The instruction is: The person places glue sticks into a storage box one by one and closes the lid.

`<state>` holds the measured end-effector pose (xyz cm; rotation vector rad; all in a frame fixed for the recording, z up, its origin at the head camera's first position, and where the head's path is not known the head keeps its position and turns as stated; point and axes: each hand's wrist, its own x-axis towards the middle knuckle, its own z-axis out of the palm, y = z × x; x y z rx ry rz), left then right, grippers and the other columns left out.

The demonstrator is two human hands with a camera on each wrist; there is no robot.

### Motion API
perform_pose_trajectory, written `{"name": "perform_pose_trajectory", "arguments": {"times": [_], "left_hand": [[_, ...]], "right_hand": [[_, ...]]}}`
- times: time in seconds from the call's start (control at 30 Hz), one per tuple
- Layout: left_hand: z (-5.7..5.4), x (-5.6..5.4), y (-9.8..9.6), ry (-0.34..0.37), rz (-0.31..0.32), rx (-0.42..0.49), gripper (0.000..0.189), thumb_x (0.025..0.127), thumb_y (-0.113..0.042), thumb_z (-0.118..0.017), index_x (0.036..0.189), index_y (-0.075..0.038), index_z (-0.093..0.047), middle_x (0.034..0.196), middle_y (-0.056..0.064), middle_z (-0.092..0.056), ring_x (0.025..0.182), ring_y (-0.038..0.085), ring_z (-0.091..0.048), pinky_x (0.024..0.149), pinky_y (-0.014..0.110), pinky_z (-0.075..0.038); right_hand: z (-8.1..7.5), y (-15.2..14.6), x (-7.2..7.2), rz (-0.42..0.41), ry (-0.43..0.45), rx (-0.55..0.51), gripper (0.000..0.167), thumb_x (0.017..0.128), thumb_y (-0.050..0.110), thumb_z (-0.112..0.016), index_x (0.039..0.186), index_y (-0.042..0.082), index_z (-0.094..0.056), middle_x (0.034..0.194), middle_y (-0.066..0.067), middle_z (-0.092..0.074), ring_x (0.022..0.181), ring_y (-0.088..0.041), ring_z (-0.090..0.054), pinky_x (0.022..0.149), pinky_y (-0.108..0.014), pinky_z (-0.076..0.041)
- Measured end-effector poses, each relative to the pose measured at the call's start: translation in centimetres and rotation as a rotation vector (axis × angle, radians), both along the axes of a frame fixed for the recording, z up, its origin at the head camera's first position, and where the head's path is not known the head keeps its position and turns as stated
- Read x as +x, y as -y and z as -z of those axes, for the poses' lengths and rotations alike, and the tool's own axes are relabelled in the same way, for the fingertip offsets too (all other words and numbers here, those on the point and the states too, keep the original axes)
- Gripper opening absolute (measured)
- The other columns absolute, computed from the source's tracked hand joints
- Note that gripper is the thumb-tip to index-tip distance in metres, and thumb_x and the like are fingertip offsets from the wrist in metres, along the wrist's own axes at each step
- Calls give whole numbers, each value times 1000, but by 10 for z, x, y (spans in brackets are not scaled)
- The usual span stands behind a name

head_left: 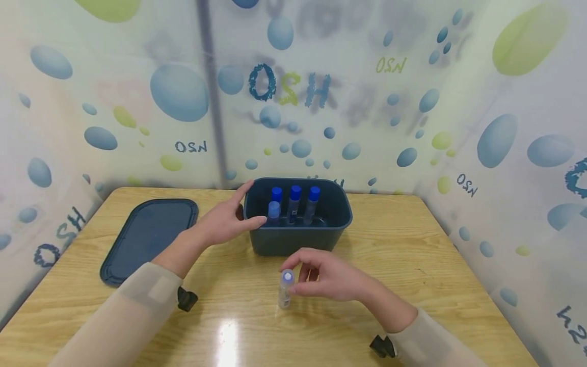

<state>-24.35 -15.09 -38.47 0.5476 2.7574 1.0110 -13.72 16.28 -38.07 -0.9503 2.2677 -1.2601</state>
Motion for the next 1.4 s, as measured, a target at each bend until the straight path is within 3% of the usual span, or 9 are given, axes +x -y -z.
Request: {"name": "perform_pose_trajectory", "arguments": {"times": [0.37, 0.7, 1.03, 1.4], "left_hand": [[-1, 0, 0, 7, -2, 5, 111, 97, -77, -67, 178, -37, -1, 89, 7, -64, 75, 23, -58, 66, 38, -46], [-1, 1, 0, 9, -2, -5, 111, 97, -77, -66, 178, -38, 0, 87, 7, -64, 74, 23, -58, 66, 38, -45], [-3, 1, 0, 15, 0, -1, 111, 97, -77, -66, 178, -38, 1, 85, 7, -63, 71, 24, -56, 64, 39, -44], [-1, 0, 0, 14, 3, 10, 109, 98, -75, -66, 177, -40, 1, 84, 8, -63, 69, 25, -56, 63, 39, -43]], "right_hand": [[2, 2, 0, 12, 3, -12, 31, 101, 19, -82, 130, 18, -72, 110, -2, -73, 85, -9, -67, 77, -26, -58], [4, -4, 1, 28, -112, -58, 28, 100, 19, -84, 126, 18, -74, 102, -9, -70, 76, -8, -59, 71, -24, -54], [-10, -18, 6, 102, -219, -90, 29, 97, 18, -87, 123, 22, -76, 101, 4, -67, 75, -13, -59, 67, -25, -52], [-31, -37, 6, 145, -308, -173, 32, 95, 5, -85, 119, 22, -73, 101, -5, -63, 75, -15, -57, 65, -25, -51]]}}
